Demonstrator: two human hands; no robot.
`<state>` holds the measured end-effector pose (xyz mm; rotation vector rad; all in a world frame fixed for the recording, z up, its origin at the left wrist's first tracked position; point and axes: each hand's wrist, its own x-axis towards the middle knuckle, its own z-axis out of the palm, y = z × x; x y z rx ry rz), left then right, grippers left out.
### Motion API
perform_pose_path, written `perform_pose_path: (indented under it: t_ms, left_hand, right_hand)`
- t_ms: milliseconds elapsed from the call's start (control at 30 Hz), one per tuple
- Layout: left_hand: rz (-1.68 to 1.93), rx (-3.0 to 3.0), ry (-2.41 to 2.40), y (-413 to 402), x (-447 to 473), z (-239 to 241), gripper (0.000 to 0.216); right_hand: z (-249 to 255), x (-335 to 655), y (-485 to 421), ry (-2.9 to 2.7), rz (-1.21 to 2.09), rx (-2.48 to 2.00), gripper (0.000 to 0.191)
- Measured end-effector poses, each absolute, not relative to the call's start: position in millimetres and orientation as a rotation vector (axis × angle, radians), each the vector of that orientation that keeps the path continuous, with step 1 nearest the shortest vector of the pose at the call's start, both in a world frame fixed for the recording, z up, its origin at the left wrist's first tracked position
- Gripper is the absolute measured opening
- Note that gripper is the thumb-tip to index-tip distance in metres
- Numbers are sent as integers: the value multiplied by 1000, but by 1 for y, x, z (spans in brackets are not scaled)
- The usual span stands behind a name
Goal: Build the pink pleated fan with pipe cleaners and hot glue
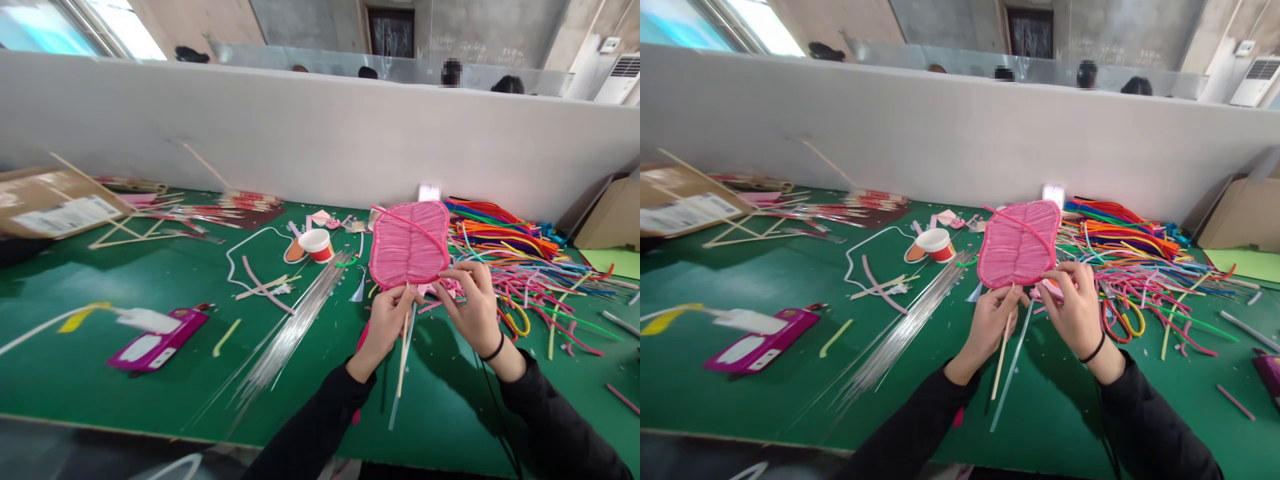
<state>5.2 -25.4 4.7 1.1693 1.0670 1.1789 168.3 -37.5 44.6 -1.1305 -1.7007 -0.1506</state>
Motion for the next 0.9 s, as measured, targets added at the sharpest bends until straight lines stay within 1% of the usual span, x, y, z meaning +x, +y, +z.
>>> perform_pose_path:
  t_ms: [67,200,367,700,900]
  left_hand:
    - [1168,1150,1039,-26,6,6,54]
    - [1167,1158,1020,-28,6,5,52]
    - [1175,1182,1026,-28,6,3,52]
    - [1220,1170,1047,-28,6,1,53]
    - [1217,1285,1120,-32,7,9,56]
  right_hand:
    - [44,167,-38,-1709,-203,-1129,8]
    - [43,166,-40,-1700,-161,-1122,3]
    - [43,164,-41,-1730,-160,-1080,5]
    - [45,166,-41,-1706,-333,-1058,9]
    - [41,166,-39,-1727,-309,-1078,4]
